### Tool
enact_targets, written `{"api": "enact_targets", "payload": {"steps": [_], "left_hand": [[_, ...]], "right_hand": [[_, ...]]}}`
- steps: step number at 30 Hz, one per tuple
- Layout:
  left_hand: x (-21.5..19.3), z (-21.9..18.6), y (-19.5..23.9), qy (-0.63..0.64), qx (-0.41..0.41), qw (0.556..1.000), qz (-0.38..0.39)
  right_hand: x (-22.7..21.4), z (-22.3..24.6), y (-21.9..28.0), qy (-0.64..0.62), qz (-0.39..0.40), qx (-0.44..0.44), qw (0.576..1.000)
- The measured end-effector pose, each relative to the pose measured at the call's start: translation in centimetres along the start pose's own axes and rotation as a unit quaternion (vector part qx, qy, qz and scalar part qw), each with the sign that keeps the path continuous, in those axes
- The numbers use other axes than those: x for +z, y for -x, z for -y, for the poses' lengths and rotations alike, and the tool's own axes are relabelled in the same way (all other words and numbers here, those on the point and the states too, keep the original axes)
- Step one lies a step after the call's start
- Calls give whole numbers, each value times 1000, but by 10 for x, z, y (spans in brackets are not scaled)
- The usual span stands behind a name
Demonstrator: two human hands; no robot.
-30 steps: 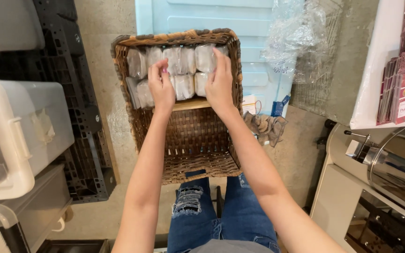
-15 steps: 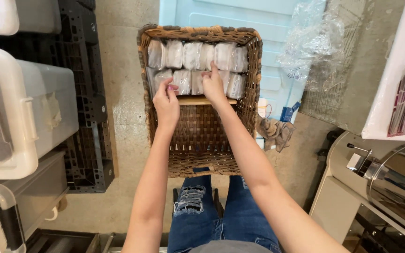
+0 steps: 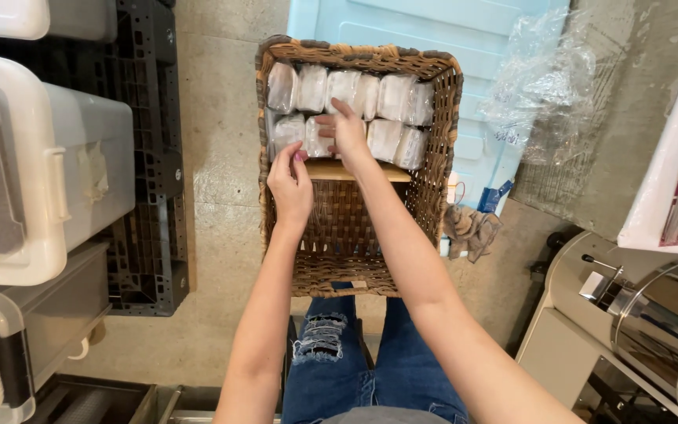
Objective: The person wipes a wooden board with a cloth, organizes small white packets within a wicker basket, and folds sheets of white paper on a table.
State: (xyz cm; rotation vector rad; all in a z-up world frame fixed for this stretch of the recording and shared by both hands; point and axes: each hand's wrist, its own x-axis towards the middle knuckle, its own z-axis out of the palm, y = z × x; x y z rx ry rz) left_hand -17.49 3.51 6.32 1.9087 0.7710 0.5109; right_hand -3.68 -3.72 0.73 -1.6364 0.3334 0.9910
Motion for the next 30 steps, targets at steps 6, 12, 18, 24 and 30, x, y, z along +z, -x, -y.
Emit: {"api": "enact_targets", "payload": {"steps": [6,12,18,24,30], "left_hand": [[1,-5,24,-2,-22,1000,4],[28,7,99,-27,-167,985,-37],[61,81,128,114,-527,839,-70],[54,60,91,115,-622,772,-56],[67,90,87,175,-624,750,-133]], "right_hand": [[0,5,-7,-16,-13,21,1000],[22,20,16,35,-32,-45,998],[46,21,16,-115,158,50,980],[32,8,44,-84,92,-77,989],[-30,-71,96,167,-185,2,969]]}}
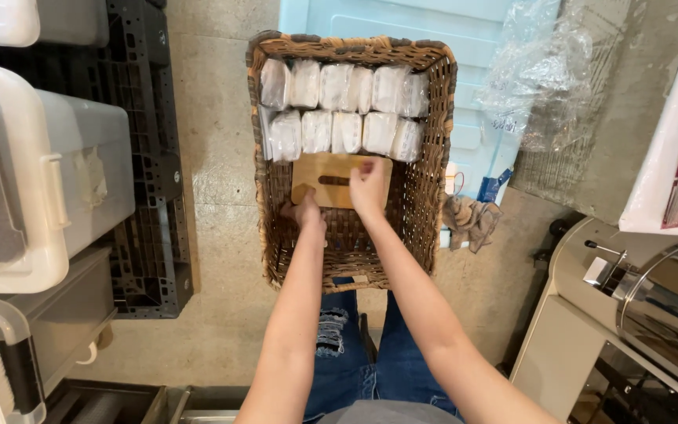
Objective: The person wipes a wooden board with a cloth, organizes small white packets within a wicker basket, and folds sheets of white paper on a table.
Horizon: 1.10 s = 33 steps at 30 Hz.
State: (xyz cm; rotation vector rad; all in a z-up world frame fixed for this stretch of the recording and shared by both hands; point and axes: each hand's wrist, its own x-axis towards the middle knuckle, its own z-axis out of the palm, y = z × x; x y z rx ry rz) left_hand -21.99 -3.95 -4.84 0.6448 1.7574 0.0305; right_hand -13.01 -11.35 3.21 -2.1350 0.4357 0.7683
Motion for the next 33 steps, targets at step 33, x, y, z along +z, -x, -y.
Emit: {"api": "enact_targets", "payload": {"steps": [33], "left_hand": [[17,-92,85,-2,151,984,98]], "right_hand": [[-76,-24,-37,51,52,-47,996]]}}
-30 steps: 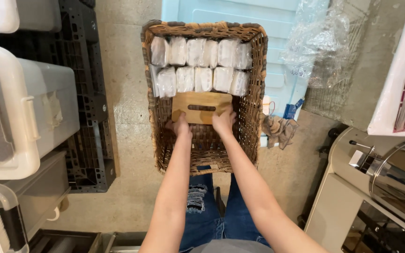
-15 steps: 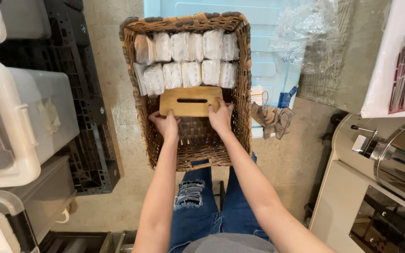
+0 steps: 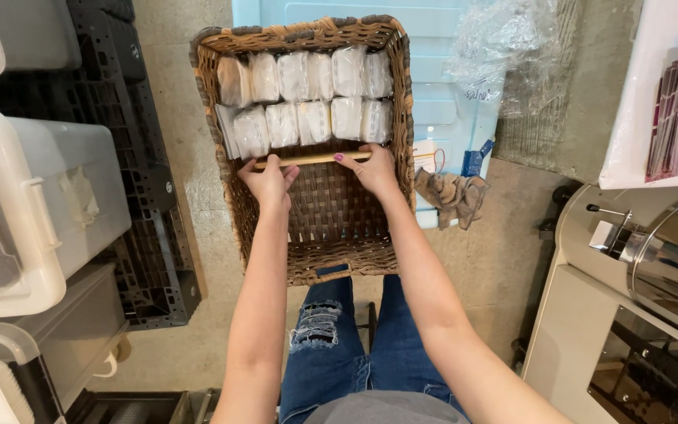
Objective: The person wipes a wooden board with a cloth, organizes small white packets within a wicker basket, and folds sheets of white paper on a table.
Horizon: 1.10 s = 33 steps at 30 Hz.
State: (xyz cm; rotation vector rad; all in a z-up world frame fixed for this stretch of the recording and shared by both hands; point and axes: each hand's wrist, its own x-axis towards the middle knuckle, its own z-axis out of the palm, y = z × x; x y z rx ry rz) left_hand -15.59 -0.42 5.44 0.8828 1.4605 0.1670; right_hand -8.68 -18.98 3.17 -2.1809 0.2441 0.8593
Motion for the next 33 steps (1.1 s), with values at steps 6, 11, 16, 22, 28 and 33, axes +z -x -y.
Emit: {"api": "enact_targets", "payload": {"steps": [6,11,16,22,28,33], "left_hand": [[5,9,-18,75,4,997,-16],[3,14,-25,59,36,998,2],[4,14,-13,33,80,996,29],[4,24,4,2,115,993,34],[2,26,69,-105,139,984,24],[-8,72,175,-381,371,779,332]], "right_hand": [[20,-14,-6,-45,-85,23,995],[23,3,6,-68,-119,41,990],[33,8,18,-117,-159,52,979],[40,13,33,-176,-204,44,962],[6,54,98,-222,-118,54,966],[-28,71,144,-429,-17,32,902]]}}
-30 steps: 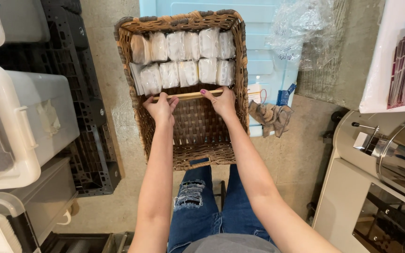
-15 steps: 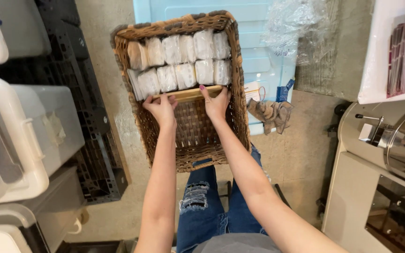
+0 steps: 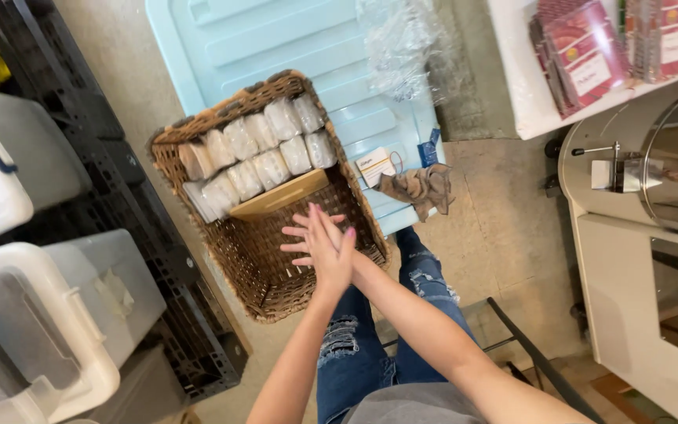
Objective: The person wipes a wooden board with a cloth, organizes small white packets within a wicker basket, and folds sheets of white paper on a table.
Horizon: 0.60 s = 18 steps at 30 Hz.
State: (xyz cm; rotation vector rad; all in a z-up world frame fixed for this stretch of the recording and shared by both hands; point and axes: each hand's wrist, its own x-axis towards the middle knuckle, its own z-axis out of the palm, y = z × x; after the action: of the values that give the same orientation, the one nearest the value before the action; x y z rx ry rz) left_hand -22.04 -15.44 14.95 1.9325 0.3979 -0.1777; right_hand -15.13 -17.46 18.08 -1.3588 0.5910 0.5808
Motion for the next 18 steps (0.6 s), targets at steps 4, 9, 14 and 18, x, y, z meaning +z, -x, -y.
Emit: {"api": "enact_targets", "payload": {"steps": [4,9,14,18], "left_hand": [[9,-32,27,-22,149,988,42],[42,-100,27,-16,188,980,65],[143,-73,21,376,-113,909,142],[274,-181,93,984,65,164,-17]], "right_hand": [[-47,11,28,-6,40,-70,997],[-133,20,68,10,123,-200,972],[-219,53,113,116,165,-369,907],[-319,61,117,271,115,-517,804]]}}
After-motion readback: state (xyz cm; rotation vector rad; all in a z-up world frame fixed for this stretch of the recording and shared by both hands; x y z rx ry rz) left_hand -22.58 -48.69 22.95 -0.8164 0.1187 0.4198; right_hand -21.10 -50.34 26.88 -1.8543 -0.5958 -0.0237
